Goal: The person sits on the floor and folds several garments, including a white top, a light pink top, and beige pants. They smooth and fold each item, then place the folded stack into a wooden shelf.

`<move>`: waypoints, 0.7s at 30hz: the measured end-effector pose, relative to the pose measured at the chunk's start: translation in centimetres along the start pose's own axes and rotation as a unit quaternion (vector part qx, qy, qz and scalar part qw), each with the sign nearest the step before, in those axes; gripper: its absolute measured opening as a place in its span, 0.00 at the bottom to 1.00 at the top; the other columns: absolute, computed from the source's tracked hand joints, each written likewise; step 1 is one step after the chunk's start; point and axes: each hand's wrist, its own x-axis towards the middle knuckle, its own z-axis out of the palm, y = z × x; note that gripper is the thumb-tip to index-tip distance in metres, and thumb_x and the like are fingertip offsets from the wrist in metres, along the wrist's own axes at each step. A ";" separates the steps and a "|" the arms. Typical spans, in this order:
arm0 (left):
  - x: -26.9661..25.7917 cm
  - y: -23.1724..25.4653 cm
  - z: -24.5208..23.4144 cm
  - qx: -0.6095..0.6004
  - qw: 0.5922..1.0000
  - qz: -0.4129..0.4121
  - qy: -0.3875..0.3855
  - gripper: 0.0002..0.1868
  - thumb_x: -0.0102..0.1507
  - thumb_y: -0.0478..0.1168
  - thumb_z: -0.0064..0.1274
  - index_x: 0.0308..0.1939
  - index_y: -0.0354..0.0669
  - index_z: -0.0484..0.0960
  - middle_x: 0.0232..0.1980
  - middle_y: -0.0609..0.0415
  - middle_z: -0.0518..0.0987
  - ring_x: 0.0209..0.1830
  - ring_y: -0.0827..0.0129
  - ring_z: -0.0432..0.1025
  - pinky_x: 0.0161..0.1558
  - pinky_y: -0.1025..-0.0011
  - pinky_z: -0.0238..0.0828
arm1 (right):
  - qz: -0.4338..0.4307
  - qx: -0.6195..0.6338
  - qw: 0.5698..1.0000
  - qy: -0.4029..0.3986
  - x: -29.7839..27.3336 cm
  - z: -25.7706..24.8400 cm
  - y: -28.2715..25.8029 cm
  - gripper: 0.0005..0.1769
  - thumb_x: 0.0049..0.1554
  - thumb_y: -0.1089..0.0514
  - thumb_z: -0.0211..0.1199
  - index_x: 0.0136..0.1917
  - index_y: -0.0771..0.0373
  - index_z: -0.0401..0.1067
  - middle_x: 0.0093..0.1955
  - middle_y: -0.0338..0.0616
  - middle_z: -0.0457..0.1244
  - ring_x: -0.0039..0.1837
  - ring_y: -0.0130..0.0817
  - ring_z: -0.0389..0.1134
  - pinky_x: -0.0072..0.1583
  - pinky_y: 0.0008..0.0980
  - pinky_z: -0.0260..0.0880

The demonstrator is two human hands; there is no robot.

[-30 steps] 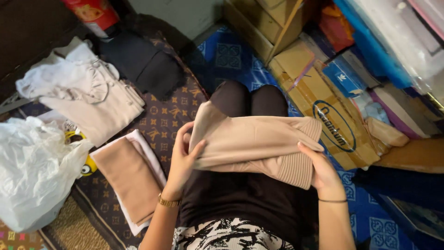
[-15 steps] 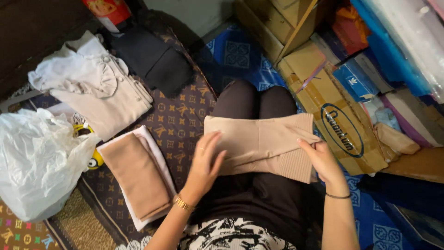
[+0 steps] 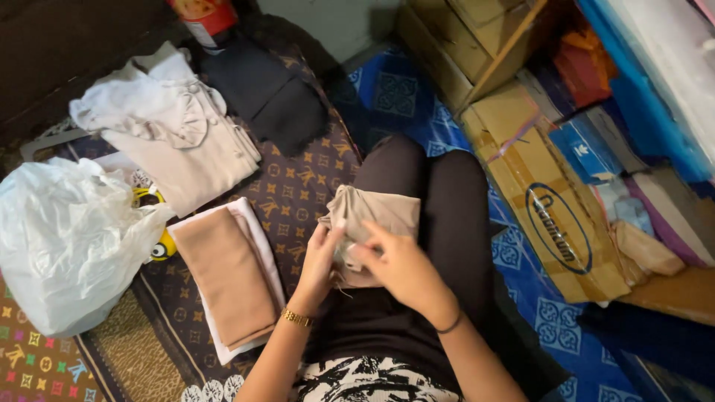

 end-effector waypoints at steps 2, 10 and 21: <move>0.2 0.2 -0.1 0.022 1.000 0.008 -0.012 0.20 0.64 0.41 0.62 0.58 0.41 0.78 0.43 0.48 0.85 0.39 0.69 0.79 0.42 0.69 0.79 | -0.011 0.027 0.998 0.051 0.7 0.3 2.8 0.26 0.60 0.46 0.60 0.68 0.59 0.72 0.51 0.55 0.73 0.49 0.50 0.77 0.47 0.42 0.80; -3.3 8.0 3.3 0.250 0.964 0.078 -0.039 0.31 0.67 0.38 0.51 0.74 0.36 0.66 0.62 0.31 0.77 0.64 0.48 0.72 0.61 0.54 0.72 | 0.111 -0.007 0.983 0.144 2.2 0.7 10.8 0.42 0.58 0.37 0.65 0.71 0.71 0.63 0.61 0.67 0.66 0.58 0.57 0.73 0.55 0.48 0.78; -2.5 5.8 0.3 0.211 0.975 -0.050 -0.057 0.51 0.55 0.46 0.69 0.77 0.36 0.60 0.62 0.31 0.76 0.62 0.48 0.72 0.60 0.55 0.72 | 0.122 0.359 0.922 0.082 2.1 3.2 13.3 0.42 0.46 0.59 0.78 0.71 0.67 0.67 0.62 0.54 0.67 0.61 0.45 0.68 0.61 0.48 0.69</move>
